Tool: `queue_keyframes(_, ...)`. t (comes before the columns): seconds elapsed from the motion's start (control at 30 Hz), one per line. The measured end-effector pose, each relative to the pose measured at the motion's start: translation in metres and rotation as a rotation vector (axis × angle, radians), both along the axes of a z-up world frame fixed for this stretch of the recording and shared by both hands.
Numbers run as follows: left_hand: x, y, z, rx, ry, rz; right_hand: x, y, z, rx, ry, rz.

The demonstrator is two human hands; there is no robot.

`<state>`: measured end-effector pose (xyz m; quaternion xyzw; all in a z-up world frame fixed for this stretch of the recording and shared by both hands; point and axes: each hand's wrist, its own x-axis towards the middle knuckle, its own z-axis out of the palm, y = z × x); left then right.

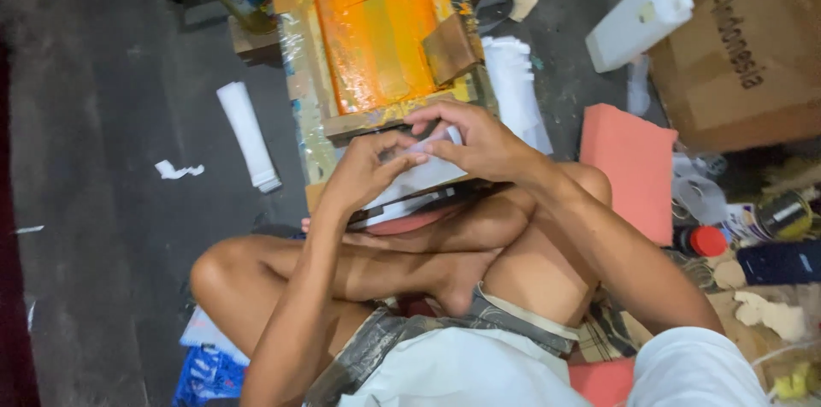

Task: The person sits on the floor and performs screen printing by placing white paper under a wooden frame. They use a squeegee to spread orange ink across the screen mesh, then lift the frame to reveal the printed paper.

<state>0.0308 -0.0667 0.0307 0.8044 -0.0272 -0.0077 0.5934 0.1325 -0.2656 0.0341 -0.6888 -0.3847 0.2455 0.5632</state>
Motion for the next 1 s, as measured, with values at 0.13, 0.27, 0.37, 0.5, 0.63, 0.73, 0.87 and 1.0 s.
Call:
queue_keyframes(0.13,0.007,-0.002,-0.015,-0.04,0.029,-0.014,0.011,-0.023,-0.022,0.003,0.17,-0.081)
queue_keyframes(0.27,0.012,-0.008,-0.003,-0.005,0.04,-0.02,0.012,-0.037,-0.018,-0.05,0.295,-0.094)
queue_keyframes(0.37,0.011,-0.006,-0.01,0.009,0.076,-0.042,0.014,-0.044,-0.017,-0.099,0.298,-0.114)
queue_keyframes(0.5,0.008,0.001,-0.004,0.055,0.117,-0.086,0.023,-0.062,-0.019,-0.118,0.262,-0.126)
queue_keyframes(0.63,0.002,0.016,-0.013,0.074,0.202,-0.066,0.027,-0.073,-0.03,-0.071,0.26,-0.184)
queue_keyframes(0.73,0.003,0.022,-0.014,0.044,0.236,-0.053,0.029,-0.075,-0.035,-0.089,0.227,-0.152)
queue_keyframes(0.87,0.0,0.032,-0.009,0.077,0.254,-0.003,0.029,-0.074,-0.029,-0.062,0.249,-0.181)
queue_keyframes(1.0,-0.005,0.041,-0.014,0.069,0.3,0.034,0.031,-0.07,-0.036,-0.031,0.33,-0.197)
